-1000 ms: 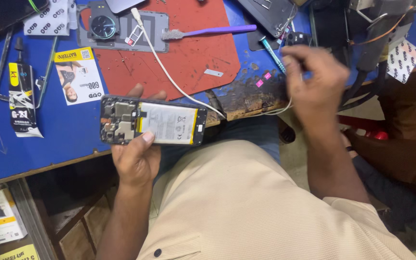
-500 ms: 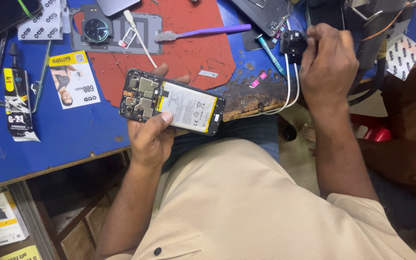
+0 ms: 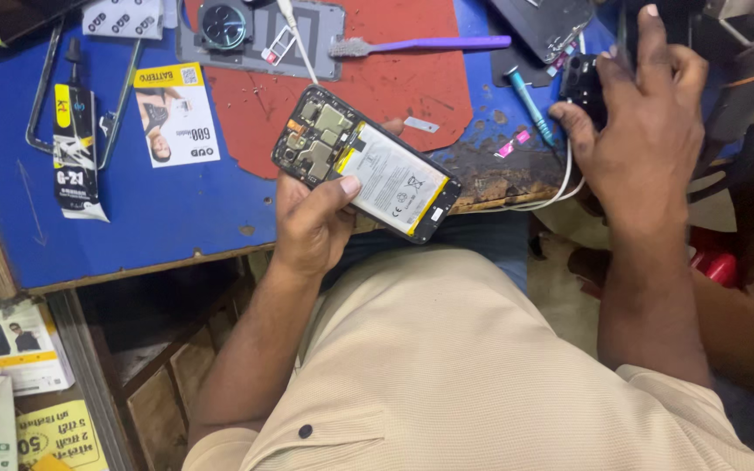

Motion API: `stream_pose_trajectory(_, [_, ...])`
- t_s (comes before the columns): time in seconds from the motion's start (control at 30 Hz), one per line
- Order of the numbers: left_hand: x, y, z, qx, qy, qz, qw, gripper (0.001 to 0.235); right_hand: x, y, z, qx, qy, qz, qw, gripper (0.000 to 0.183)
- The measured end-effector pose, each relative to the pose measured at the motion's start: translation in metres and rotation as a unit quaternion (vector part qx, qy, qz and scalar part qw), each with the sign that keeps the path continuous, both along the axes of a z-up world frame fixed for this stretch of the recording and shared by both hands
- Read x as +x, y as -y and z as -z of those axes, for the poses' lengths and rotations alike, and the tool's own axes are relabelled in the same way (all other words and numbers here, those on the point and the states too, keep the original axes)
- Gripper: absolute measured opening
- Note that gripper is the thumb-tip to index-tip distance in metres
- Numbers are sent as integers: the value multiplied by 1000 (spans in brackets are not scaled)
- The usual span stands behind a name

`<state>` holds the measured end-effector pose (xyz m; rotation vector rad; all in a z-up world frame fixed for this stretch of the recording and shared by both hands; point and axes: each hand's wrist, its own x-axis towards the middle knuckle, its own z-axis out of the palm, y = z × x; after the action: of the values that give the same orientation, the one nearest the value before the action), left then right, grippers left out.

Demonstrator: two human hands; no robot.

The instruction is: The person uses a screwdriver to remove screws from the back of a disassembled smartphone. They then place the back cover onto the phone body and press along the edges to secure it.

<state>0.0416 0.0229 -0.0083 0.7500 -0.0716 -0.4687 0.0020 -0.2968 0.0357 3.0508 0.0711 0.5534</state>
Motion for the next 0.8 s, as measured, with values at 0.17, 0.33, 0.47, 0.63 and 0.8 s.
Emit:
stream_pose_trajectory(0.17, [0,-1,-3,-6,-17,5,1000,56,1,11,16,-9,-10,2,1000,38])
stream_pose_trajectory(0.33, [3,0,-8,-19,4,17,1000,70,-2,21,26,-19,87,-30,996,25])
stream_pose_trajectory(0.47, [4,1,-8,-28,2,30,999,74,-8,24,25,80,194,-45,977,14])
stream_pose_trajectory(0.63, [5,2,-6,-23,2,36,999,68,-19,0,28,551,219,37,804,26])
stream_pose_trajectory(0.8, [3,2,1,53,75,92,991,51,-19,-47,10,570,154,-118,798,25])
